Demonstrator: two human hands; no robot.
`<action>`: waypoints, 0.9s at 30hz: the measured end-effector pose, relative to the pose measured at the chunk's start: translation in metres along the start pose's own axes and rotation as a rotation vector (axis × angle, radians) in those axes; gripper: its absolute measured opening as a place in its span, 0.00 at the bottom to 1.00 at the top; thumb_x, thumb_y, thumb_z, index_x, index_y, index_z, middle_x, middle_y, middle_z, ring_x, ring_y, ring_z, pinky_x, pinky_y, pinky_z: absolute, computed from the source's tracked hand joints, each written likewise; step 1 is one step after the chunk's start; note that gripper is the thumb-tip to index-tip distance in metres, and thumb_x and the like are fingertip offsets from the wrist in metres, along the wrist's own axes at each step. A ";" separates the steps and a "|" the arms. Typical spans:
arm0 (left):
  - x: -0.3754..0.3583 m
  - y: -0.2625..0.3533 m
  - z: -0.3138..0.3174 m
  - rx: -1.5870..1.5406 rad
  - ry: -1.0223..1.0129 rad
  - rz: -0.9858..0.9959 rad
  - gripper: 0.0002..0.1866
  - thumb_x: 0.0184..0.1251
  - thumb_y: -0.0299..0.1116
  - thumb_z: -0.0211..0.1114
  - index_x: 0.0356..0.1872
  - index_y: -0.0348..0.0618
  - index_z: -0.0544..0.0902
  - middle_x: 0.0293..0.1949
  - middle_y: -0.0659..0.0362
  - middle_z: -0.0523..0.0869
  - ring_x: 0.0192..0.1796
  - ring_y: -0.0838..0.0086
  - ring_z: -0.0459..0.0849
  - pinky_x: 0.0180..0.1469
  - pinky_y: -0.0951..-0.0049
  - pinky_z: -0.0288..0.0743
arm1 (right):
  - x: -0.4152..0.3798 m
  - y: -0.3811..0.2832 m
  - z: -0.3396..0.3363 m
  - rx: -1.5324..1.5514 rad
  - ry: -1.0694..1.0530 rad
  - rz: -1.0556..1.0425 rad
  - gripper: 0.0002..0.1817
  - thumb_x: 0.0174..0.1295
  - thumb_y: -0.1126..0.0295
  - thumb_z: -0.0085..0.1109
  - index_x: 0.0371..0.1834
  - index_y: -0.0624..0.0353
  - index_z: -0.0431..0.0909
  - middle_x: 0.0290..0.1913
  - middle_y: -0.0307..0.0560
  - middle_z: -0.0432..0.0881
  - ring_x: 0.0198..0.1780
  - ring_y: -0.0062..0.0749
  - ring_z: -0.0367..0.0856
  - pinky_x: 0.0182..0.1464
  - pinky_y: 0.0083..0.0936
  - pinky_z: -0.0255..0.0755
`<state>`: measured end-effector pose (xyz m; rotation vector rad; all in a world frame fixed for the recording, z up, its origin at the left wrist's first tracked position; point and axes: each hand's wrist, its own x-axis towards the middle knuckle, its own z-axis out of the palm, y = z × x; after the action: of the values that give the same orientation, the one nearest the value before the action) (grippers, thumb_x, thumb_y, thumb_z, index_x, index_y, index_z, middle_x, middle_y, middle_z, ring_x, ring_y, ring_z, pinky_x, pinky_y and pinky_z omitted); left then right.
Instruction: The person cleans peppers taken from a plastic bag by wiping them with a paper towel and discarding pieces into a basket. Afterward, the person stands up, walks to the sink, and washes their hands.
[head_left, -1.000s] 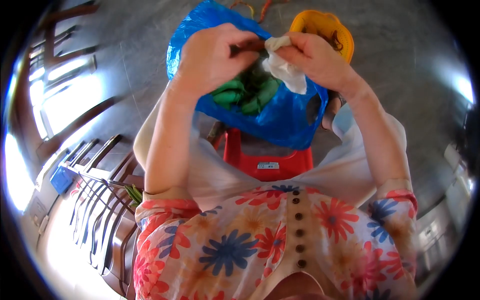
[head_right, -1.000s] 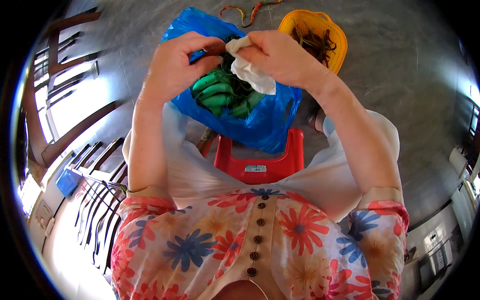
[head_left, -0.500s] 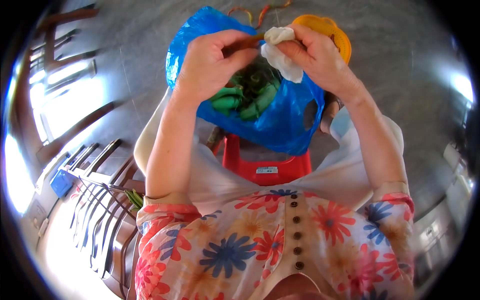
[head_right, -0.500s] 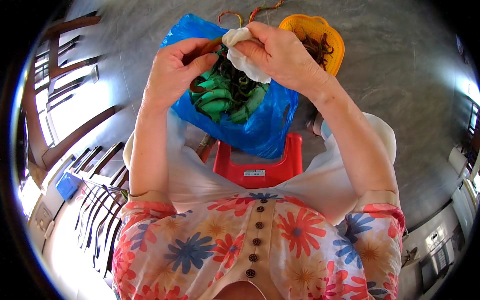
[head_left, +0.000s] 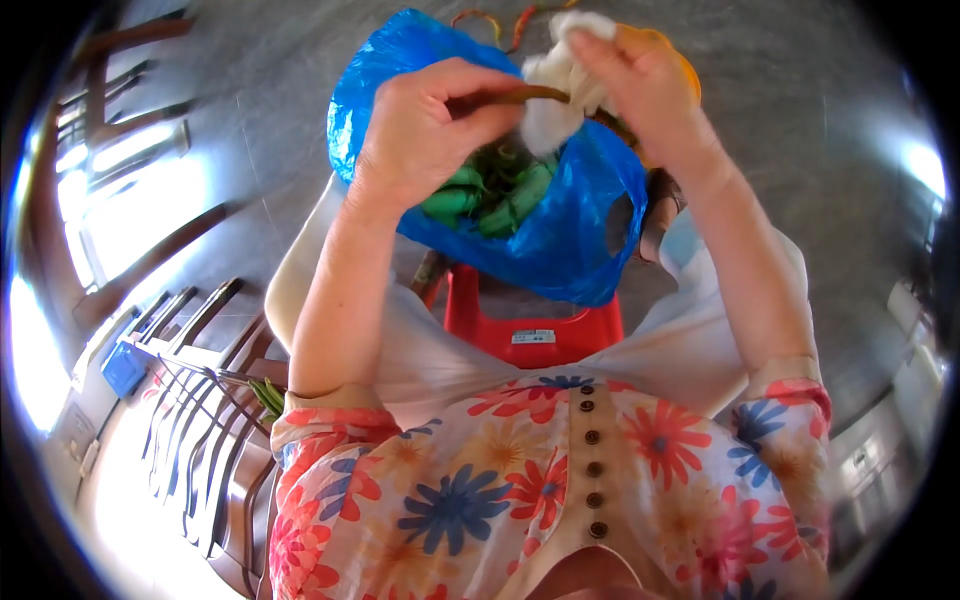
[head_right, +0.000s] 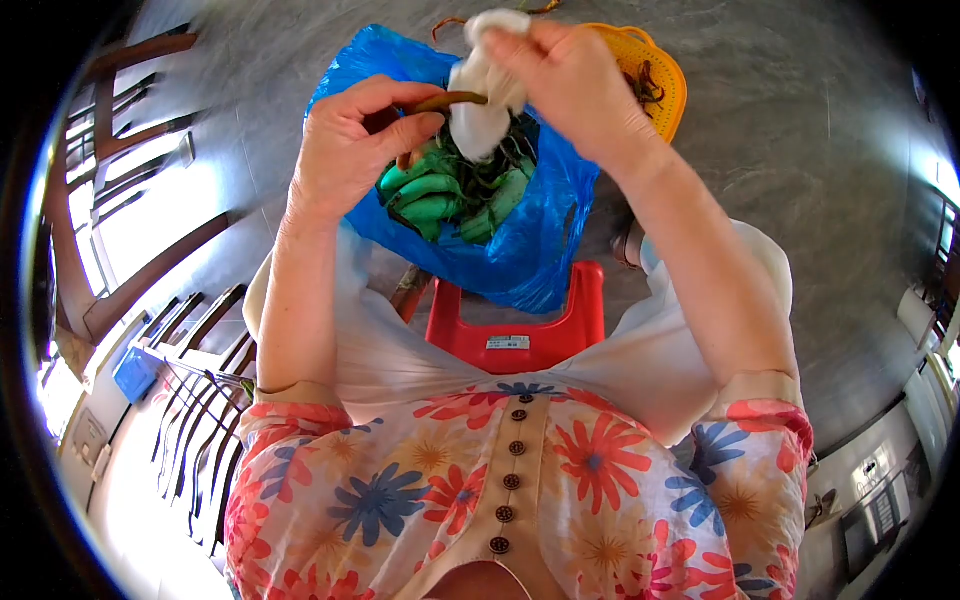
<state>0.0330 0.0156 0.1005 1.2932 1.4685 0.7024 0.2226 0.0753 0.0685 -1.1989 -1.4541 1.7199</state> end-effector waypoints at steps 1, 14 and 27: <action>0.000 -0.005 0.000 -0.007 0.036 0.031 0.10 0.55 0.26 0.65 0.39 0.37 0.82 0.26 0.63 0.81 0.29 0.85 0.76 0.31 0.85 0.70 | 0.003 -0.007 -0.003 0.185 0.048 0.050 0.14 0.63 0.62 0.52 0.40 0.63 0.76 0.33 0.40 0.80 0.33 0.21 0.77 0.36 0.18 0.70; 0.005 -0.011 -0.005 -0.197 0.082 -0.109 0.10 0.55 0.28 0.64 0.38 0.36 0.83 0.26 0.63 0.83 0.28 0.84 0.77 0.32 0.84 0.71 | -0.009 0.012 0.010 -0.697 -0.026 -0.644 0.14 0.55 0.61 0.57 0.39 0.58 0.77 0.34 0.48 0.77 0.37 0.41 0.77 0.36 0.31 0.70; 0.002 -0.002 -0.023 -0.369 0.031 -0.215 0.11 0.60 0.34 0.62 0.41 0.40 0.81 0.24 0.66 0.79 0.20 0.89 0.67 0.20 0.88 0.55 | 0.004 -0.011 -0.015 0.448 -0.056 0.188 0.16 0.66 0.59 0.45 0.36 0.62 0.75 0.28 0.38 0.78 0.29 0.20 0.76 0.30 0.17 0.71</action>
<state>0.0109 0.0212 0.1048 0.8339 1.3975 0.8072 0.2328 0.0879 0.0782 -1.0709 -0.9319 2.0796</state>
